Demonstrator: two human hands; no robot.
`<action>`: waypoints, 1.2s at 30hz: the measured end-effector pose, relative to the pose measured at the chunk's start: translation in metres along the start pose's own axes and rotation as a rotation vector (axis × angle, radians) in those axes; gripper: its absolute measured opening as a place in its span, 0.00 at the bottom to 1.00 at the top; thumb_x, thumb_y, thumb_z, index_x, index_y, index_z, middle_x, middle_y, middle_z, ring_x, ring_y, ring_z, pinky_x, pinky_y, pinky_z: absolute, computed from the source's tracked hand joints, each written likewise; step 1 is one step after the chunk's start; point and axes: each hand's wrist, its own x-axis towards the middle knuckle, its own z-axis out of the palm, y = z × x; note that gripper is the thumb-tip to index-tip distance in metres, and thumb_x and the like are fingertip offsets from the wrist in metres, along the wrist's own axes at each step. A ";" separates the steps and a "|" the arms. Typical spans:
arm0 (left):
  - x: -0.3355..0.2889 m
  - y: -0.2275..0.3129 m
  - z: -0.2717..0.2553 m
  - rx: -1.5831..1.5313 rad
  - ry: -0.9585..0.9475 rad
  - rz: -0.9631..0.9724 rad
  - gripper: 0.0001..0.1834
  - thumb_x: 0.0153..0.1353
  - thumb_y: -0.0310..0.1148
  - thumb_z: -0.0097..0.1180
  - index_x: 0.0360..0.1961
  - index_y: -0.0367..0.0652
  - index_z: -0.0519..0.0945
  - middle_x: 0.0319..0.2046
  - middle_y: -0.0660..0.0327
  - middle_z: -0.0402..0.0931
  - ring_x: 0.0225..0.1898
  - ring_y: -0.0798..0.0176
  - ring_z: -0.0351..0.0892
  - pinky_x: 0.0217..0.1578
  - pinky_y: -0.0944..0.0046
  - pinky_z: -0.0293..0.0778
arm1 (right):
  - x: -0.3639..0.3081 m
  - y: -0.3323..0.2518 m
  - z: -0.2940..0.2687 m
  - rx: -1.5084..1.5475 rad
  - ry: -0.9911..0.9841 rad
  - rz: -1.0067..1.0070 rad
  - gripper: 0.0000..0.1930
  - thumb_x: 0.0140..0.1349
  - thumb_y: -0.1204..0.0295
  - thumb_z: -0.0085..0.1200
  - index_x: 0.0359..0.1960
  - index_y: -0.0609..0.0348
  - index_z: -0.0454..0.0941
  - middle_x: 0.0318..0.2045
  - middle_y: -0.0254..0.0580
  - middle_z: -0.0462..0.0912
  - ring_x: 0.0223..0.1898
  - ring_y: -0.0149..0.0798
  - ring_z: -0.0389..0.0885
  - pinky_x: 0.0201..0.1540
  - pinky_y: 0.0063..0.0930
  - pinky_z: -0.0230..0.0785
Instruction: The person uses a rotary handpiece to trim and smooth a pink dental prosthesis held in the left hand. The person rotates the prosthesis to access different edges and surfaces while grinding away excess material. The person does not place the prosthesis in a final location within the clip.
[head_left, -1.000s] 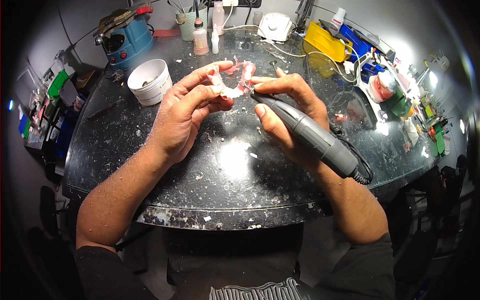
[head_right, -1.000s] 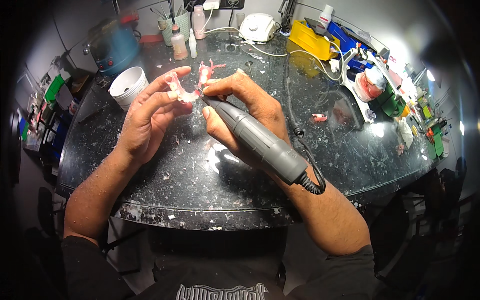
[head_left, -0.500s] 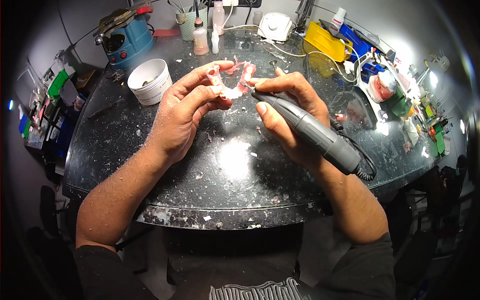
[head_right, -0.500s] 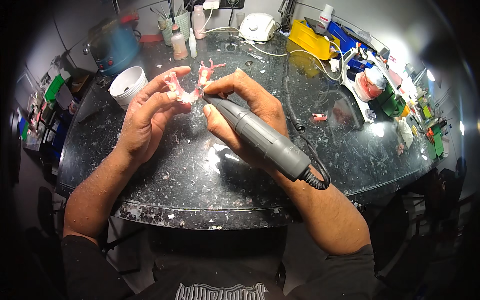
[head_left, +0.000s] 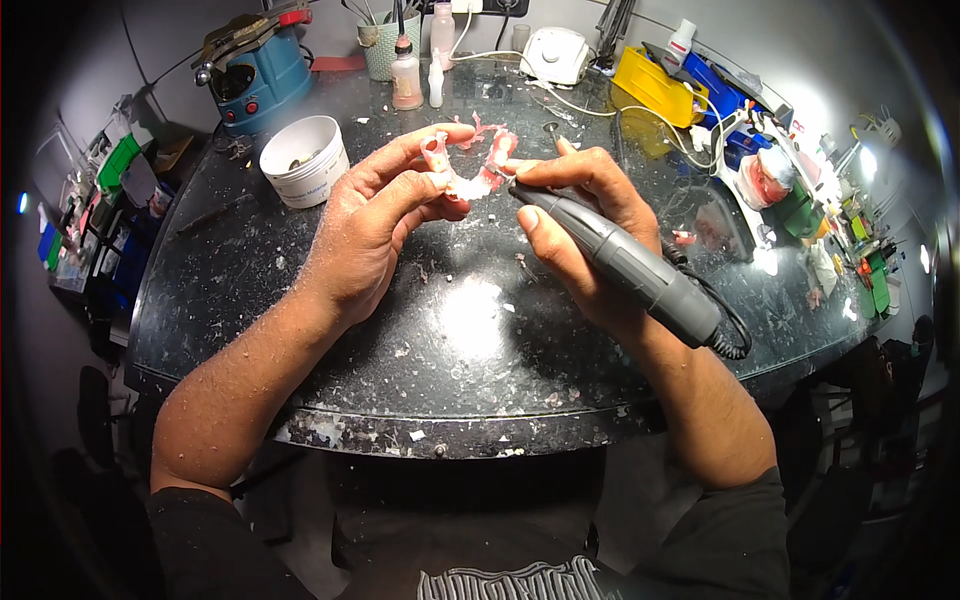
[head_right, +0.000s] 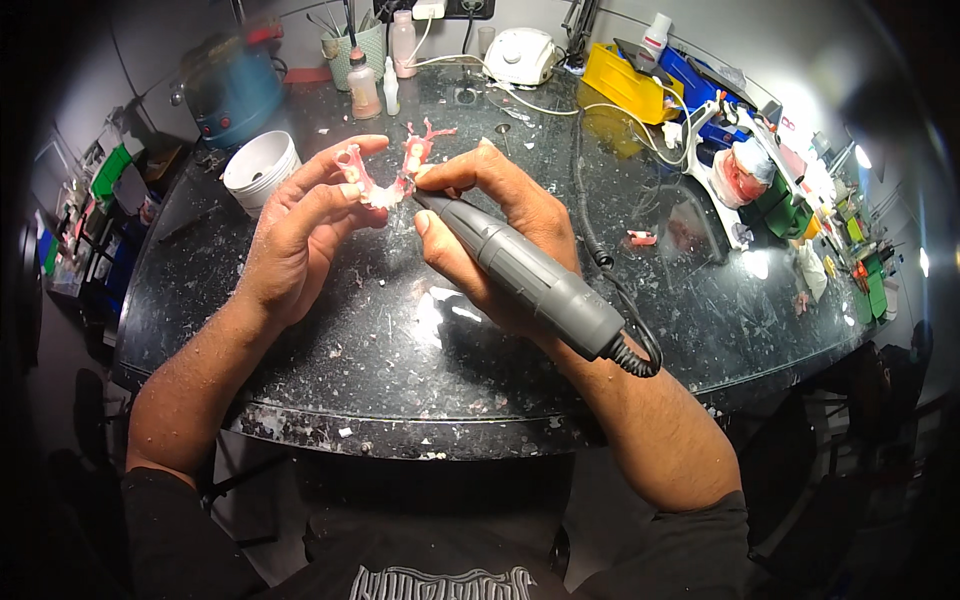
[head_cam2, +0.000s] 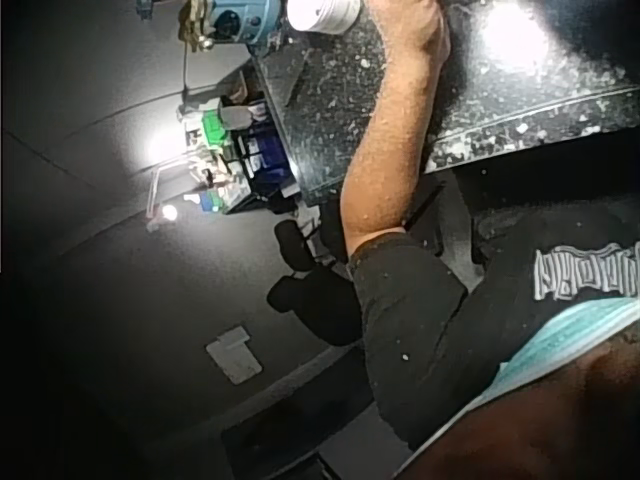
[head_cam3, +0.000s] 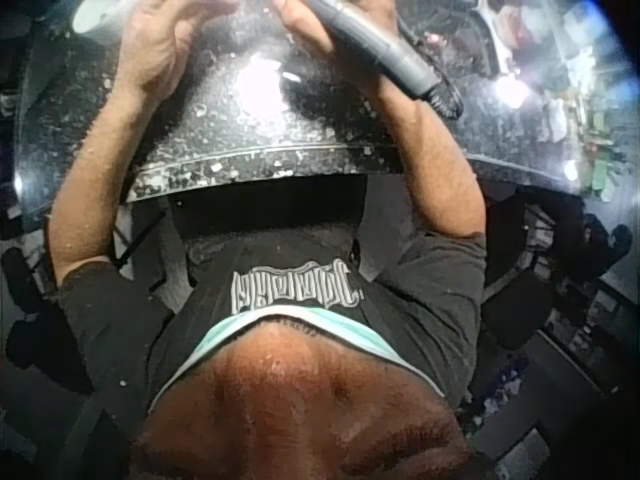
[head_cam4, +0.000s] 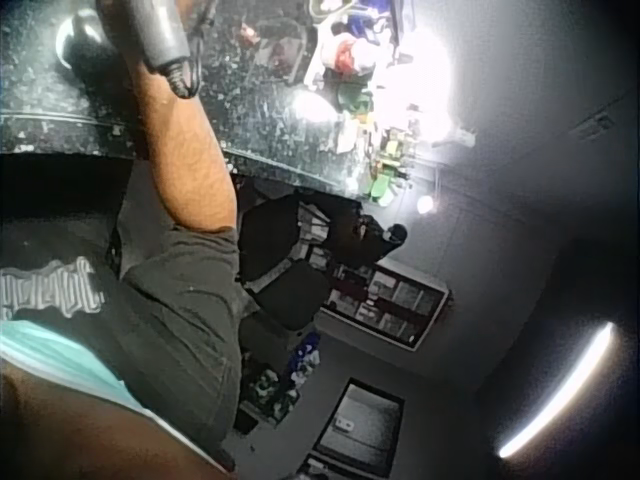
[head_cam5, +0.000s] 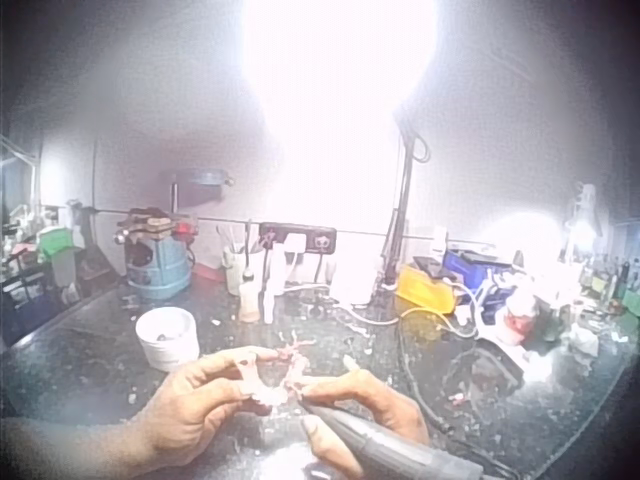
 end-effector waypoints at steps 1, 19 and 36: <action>0.000 0.000 0.000 0.000 0.001 0.001 0.25 0.66 0.32 0.54 0.63 0.36 0.73 0.57 0.57 0.74 0.50 0.66 0.77 0.55 0.59 0.75 | 0.000 0.002 0.000 -0.004 -0.006 -0.004 0.12 0.58 0.72 0.64 0.43 0.57 0.81 0.36 0.40 0.84 0.40 0.35 0.85 0.59 0.36 0.71; 0.000 0.001 -0.002 0.006 0.012 -0.030 0.25 0.66 0.33 0.54 0.63 0.35 0.73 0.55 0.57 0.76 0.47 0.66 0.78 0.54 0.61 0.75 | 0.000 0.004 0.000 0.000 -0.020 -0.015 0.13 0.57 0.73 0.64 0.45 0.55 0.81 0.38 0.40 0.84 0.42 0.36 0.85 0.59 0.37 0.72; 0.001 0.004 -0.005 -0.045 -0.019 -0.091 0.27 0.66 0.33 0.52 0.66 0.35 0.70 0.56 0.58 0.74 0.47 0.67 0.78 0.53 0.63 0.75 | 0.000 0.005 -0.002 0.006 -0.029 -0.028 0.13 0.57 0.72 0.65 0.45 0.56 0.82 0.37 0.40 0.84 0.41 0.35 0.85 0.61 0.38 0.69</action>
